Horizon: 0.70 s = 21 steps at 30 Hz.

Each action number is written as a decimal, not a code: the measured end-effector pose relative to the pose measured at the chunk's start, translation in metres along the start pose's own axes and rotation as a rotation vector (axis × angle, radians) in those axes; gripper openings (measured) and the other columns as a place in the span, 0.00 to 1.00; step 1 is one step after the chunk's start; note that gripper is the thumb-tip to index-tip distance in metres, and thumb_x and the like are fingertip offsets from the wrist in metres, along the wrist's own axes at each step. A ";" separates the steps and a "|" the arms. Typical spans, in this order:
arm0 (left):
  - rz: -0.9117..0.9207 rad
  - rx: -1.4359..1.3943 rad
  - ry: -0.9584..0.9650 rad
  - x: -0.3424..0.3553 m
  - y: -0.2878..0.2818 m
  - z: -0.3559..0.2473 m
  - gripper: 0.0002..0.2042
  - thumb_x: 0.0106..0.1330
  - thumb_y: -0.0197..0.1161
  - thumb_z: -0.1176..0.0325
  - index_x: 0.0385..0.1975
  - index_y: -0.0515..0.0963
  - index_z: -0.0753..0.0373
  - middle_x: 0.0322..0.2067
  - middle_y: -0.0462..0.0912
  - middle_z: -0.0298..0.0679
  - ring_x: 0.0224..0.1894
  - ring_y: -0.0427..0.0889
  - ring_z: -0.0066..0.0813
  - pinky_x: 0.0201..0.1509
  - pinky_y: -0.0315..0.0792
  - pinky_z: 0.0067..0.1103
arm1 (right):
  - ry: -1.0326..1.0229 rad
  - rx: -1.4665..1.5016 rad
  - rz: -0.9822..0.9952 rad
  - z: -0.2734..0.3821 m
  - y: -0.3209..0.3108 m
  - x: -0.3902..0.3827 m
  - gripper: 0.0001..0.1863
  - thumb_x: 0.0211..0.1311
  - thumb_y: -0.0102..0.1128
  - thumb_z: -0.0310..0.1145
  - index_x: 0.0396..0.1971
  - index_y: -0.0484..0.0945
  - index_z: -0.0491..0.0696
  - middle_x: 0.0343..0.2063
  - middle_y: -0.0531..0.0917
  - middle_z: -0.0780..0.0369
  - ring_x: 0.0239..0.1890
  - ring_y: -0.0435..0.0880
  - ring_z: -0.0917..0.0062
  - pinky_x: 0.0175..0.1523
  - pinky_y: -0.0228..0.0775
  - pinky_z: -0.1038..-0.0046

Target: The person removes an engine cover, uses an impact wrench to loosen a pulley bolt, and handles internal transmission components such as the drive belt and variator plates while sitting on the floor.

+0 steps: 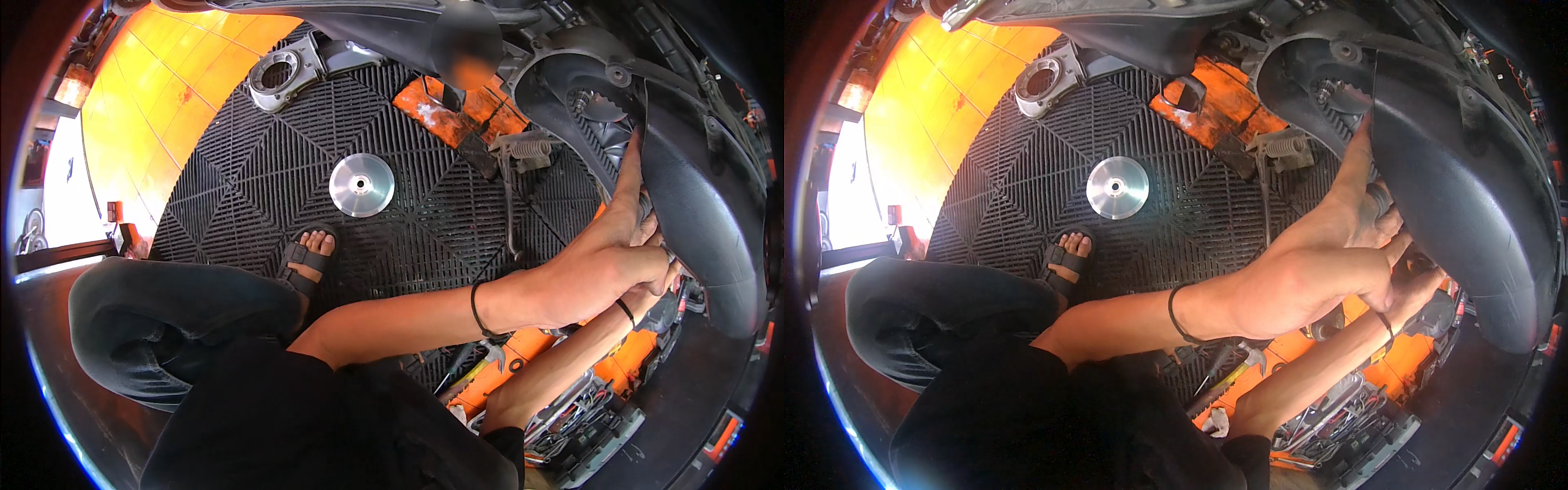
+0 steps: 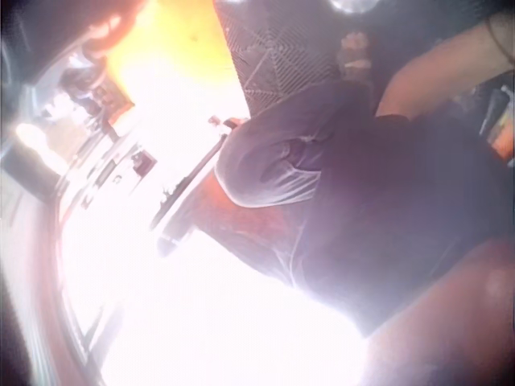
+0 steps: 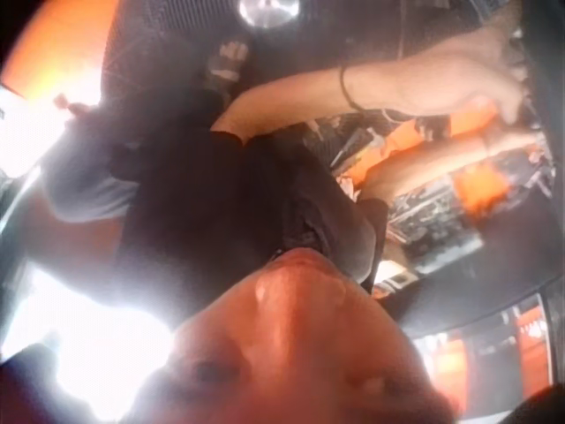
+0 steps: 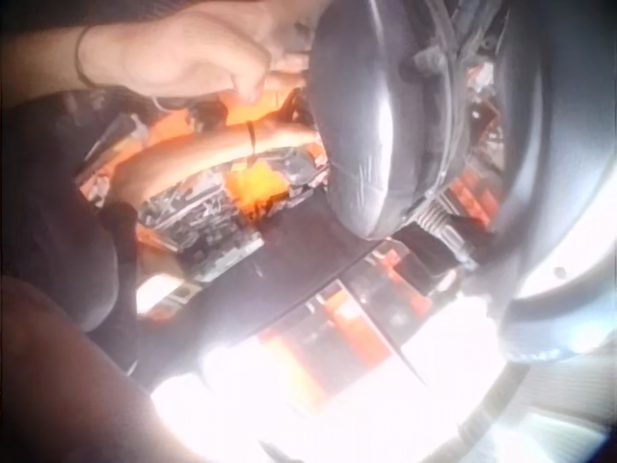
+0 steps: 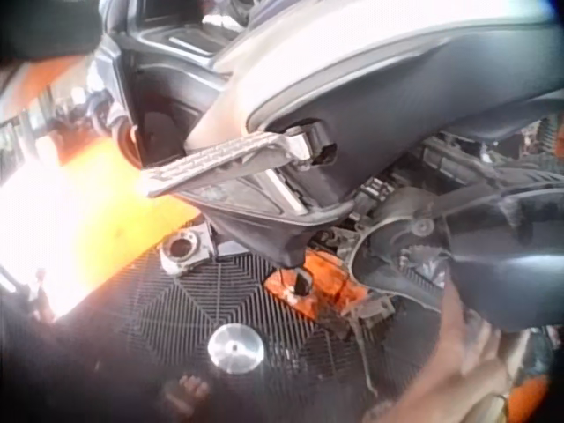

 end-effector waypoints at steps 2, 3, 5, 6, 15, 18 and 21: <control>0.007 -0.027 -0.018 0.006 0.010 0.007 0.56 0.53 0.51 0.83 0.72 0.14 0.51 0.58 0.63 0.51 0.39 0.74 0.27 0.35 0.72 0.21 | -0.064 0.012 -0.086 0.024 -0.006 -0.009 0.28 0.67 0.54 0.55 0.51 0.75 0.45 0.45 0.78 0.59 0.48 0.79 0.71 0.60 0.74 0.64; -0.001 -0.003 -0.029 0.006 0.006 0.007 0.56 0.54 0.51 0.83 0.71 0.13 0.51 0.59 0.63 0.51 0.40 0.74 0.28 0.37 0.72 0.21 | -0.063 0.034 -0.107 0.017 -0.001 -0.012 0.29 0.67 0.54 0.55 0.53 0.74 0.44 0.48 0.78 0.58 0.49 0.79 0.69 0.60 0.74 0.65; 0.001 0.029 -0.071 0.005 -0.001 0.005 0.56 0.54 0.51 0.84 0.71 0.13 0.51 0.61 0.62 0.52 0.46 0.75 0.31 0.43 0.74 0.23 | -0.069 0.067 -0.144 0.012 0.002 -0.020 0.31 0.67 0.54 0.54 0.57 0.71 0.43 0.52 0.77 0.56 0.52 0.80 0.66 0.62 0.73 0.66; 0.005 0.048 -0.075 0.006 -0.003 0.005 0.56 0.54 0.51 0.84 0.71 0.13 0.52 0.64 0.59 0.53 0.52 0.70 0.34 0.50 0.70 0.25 | -0.074 0.064 -0.156 0.016 0.000 -0.021 0.32 0.67 0.54 0.54 0.59 0.70 0.42 0.55 0.77 0.55 0.53 0.80 0.65 0.63 0.73 0.67; -0.350 1.433 0.274 0.006 -0.109 -0.048 0.30 0.57 0.63 0.78 0.64 0.66 0.67 0.55 0.75 0.47 0.56 0.78 0.41 0.59 0.73 0.34 | 0.008 0.088 -0.220 0.000 -0.031 -0.007 0.36 0.58 0.65 0.58 0.61 0.68 0.53 0.56 0.74 0.56 0.55 0.77 0.62 0.52 0.79 0.46; -0.406 1.662 0.658 0.032 -0.112 -0.066 0.27 0.55 0.69 0.73 0.57 0.71 0.69 0.49 0.77 0.51 0.52 0.78 0.48 0.58 0.73 0.35 | 0.012 0.047 -0.165 -0.001 -0.026 -0.003 0.34 0.59 0.63 0.59 0.58 0.70 0.51 0.54 0.74 0.56 0.54 0.77 0.62 0.52 0.78 0.44; -0.453 1.755 0.719 0.049 -0.114 -0.066 0.18 0.56 0.70 0.72 0.47 0.77 0.65 0.44 0.78 0.56 0.46 0.78 0.58 0.51 0.74 0.40 | -0.047 -0.024 -0.183 0.009 -0.004 -0.022 0.21 0.63 0.53 0.41 0.19 0.76 0.39 0.24 0.82 0.50 0.32 0.83 0.63 0.51 0.78 0.51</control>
Point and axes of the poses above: each hand's wrist, its own x-axis towards the middle knuckle, its own y-axis out of the palm, z = x × y, the point moved 9 cm from there along x, towards the middle knuckle
